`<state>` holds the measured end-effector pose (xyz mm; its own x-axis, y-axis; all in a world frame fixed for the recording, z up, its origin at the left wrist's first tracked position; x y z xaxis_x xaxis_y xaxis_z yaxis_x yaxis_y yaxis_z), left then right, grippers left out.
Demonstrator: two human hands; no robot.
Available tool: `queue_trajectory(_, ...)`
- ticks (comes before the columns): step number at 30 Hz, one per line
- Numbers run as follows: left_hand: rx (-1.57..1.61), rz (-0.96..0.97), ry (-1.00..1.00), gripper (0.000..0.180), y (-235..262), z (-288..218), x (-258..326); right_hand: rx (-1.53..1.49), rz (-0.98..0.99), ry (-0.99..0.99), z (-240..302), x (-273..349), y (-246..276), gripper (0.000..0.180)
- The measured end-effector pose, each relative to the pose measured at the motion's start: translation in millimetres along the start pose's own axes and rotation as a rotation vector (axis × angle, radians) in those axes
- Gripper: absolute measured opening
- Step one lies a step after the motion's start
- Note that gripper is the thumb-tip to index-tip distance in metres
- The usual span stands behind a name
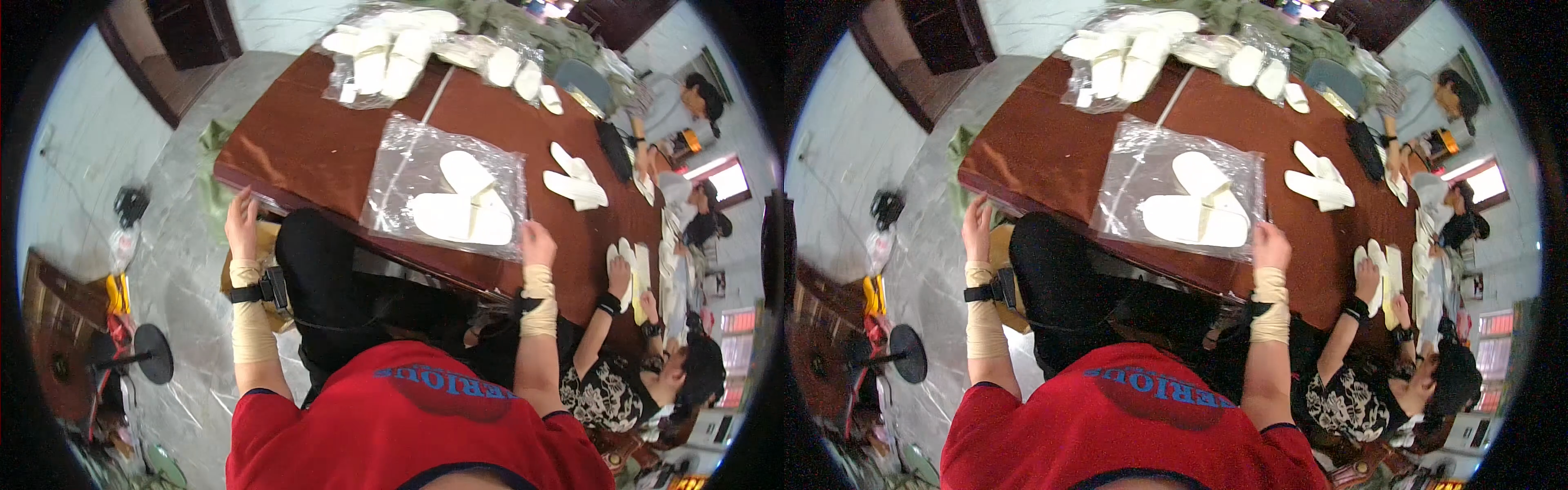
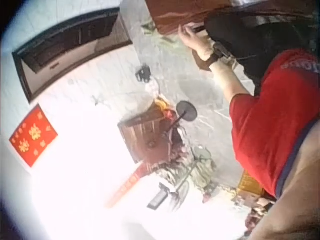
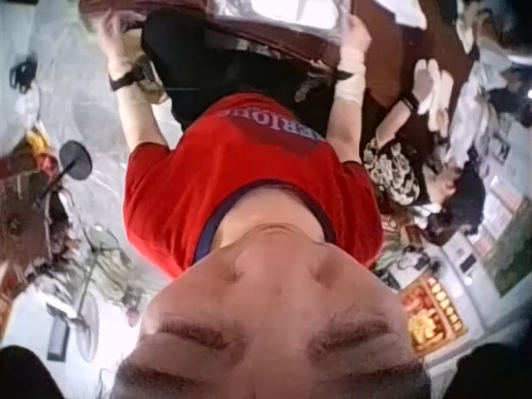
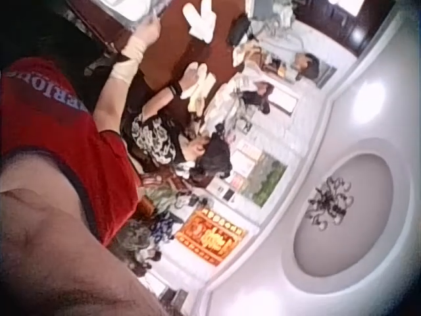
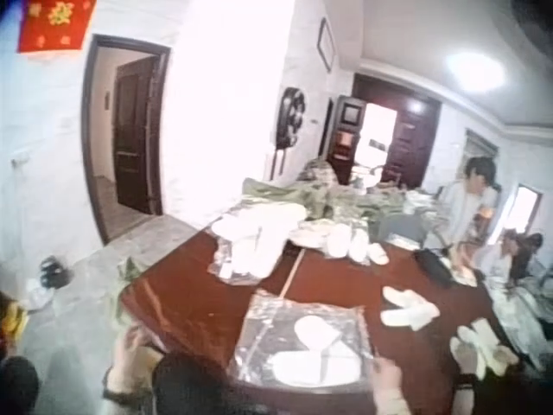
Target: Packaging pairs of white house slippers into clear plastic bags and setting them aside.
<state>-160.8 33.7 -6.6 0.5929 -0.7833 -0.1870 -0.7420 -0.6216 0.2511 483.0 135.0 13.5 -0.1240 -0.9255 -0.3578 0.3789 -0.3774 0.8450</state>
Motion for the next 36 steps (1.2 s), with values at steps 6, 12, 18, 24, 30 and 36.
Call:
queue_trajectory(6, -0.001, 0.431, -0.525, 0.028, -158, -162, 23, -0.827, 0.558, -0.42, 133, 39, -95, 0.042)
queue_trajectory(12, -0.381, 0.719, -0.776, 0.052, -323, -83, 64, -0.921, 0.676, -0.427, 138, 45, -89, 0.039)
queue_trajectory(18, -0.476, 0.709, -0.687, 0.06, -329, -67, 69, -0.042, 0.616, 0.256, 144, 13, 13, 0.041)
queue_trajectory(24, -0.362, 0.628, -0.62, 0.055, -321, -83, 62, 0.422, 0.72, 0.638, 126, -21, -9, 0.047)
queue_trajectory(30, -0.506, 0.57, -0.674, 0.066, -318, -71, 70, 0.439, 0.798, 0.746, 147, -30, -70, 0.039)
queue_trajectory(36, -0.512, 0.658, -0.722, 0.06, -327, -70, 76, 0.249, 0.573, 0.75, 171, -50, -85, 0.039)
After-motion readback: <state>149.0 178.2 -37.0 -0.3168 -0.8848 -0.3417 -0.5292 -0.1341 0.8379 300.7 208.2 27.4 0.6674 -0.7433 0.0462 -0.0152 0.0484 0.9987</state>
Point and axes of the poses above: each hand's wrist, its own x-axis away from the middle knuckle, its own y-axis out of the back of the hand, z = x × y, the point moved 10 cm from there along -x, towards the middle knuckle, and after that the axes turned 5 degrees about x, right-handed, at the moved point
